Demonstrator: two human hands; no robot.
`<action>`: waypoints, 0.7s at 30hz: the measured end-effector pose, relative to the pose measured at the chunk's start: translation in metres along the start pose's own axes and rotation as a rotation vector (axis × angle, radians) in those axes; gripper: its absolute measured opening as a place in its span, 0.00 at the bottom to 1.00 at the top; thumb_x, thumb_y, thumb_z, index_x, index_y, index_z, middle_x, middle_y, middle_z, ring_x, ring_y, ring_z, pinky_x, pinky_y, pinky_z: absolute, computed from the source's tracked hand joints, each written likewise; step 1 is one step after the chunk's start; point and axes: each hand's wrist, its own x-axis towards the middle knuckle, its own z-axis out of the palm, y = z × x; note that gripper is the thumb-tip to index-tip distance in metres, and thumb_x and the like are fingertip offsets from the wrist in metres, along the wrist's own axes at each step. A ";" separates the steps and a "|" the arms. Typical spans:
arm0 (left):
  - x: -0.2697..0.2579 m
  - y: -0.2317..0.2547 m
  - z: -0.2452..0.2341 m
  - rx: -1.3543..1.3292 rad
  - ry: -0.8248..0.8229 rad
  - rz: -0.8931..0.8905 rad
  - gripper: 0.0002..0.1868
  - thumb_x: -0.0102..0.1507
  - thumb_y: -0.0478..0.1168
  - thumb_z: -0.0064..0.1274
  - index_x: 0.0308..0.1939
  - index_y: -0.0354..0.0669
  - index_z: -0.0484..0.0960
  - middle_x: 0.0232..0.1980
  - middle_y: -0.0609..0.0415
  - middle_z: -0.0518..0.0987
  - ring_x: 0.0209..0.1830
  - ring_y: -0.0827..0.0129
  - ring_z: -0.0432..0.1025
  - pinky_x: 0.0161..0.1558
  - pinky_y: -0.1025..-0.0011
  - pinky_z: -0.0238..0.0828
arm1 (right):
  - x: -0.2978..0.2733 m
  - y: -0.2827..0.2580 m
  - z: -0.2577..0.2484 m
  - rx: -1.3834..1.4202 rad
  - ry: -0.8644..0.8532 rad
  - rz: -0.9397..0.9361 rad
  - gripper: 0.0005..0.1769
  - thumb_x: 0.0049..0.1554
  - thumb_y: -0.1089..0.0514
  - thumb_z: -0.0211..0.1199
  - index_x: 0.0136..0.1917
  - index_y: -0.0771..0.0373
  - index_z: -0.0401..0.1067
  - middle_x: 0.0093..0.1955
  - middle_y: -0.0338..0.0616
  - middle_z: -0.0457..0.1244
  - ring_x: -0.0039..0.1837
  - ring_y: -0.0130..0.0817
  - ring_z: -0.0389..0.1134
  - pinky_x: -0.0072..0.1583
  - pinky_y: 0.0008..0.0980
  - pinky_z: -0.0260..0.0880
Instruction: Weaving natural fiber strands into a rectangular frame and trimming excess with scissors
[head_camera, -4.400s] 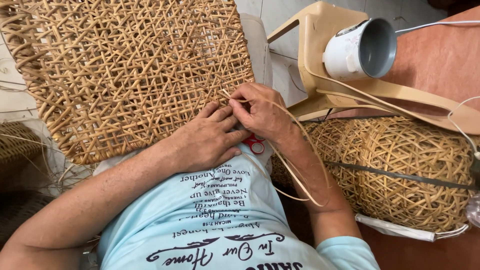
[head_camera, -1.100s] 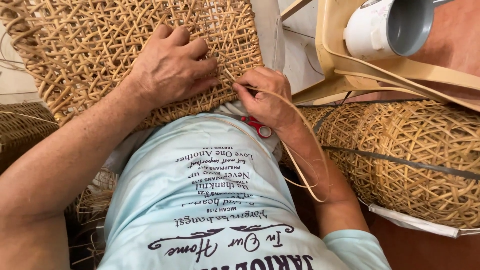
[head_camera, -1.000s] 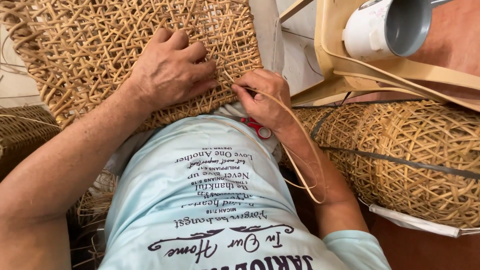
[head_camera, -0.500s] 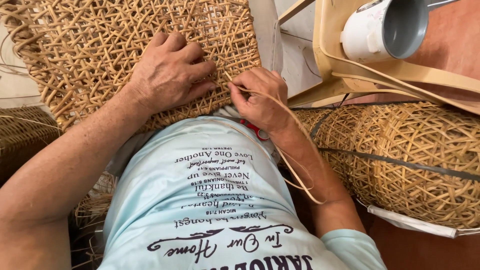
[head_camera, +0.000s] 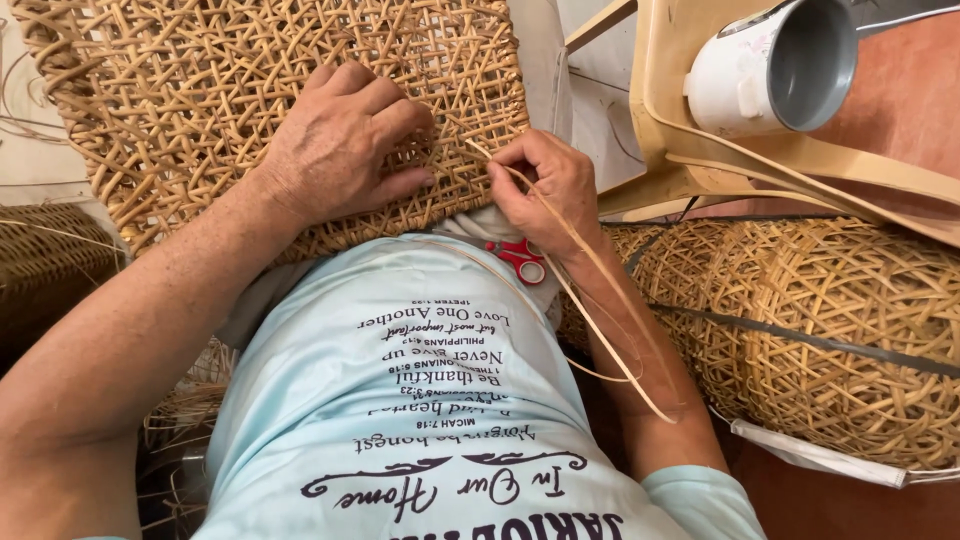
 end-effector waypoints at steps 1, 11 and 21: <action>-0.001 0.001 -0.001 -0.048 0.013 0.000 0.24 0.66 0.65 0.60 0.53 0.55 0.80 0.46 0.58 0.77 0.47 0.57 0.70 0.47 0.59 0.67 | 0.001 -0.002 -0.002 0.024 -0.010 0.013 0.07 0.58 0.66 0.65 0.39 0.58 0.71 0.37 0.37 0.66 0.39 0.30 0.64 0.42 0.31 0.63; -0.011 0.000 -0.003 -0.179 0.004 0.000 0.21 0.64 0.59 0.64 0.48 0.49 0.83 0.52 0.54 0.78 0.53 0.54 0.69 0.53 0.57 0.68 | 0.006 0.016 0.010 -0.085 -0.048 -0.054 0.09 0.62 0.64 0.62 0.39 0.56 0.68 0.35 0.35 0.62 0.35 0.25 0.61 0.36 0.24 0.65; -0.019 0.001 0.001 -0.044 0.070 -0.049 0.26 0.62 0.70 0.63 0.44 0.55 0.84 0.54 0.57 0.78 0.62 0.54 0.69 0.57 0.54 0.64 | 0.014 0.000 -0.002 -0.080 -0.086 -0.009 0.06 0.58 0.62 0.68 0.39 0.58 0.74 0.36 0.36 0.66 0.37 0.28 0.64 0.38 0.29 0.64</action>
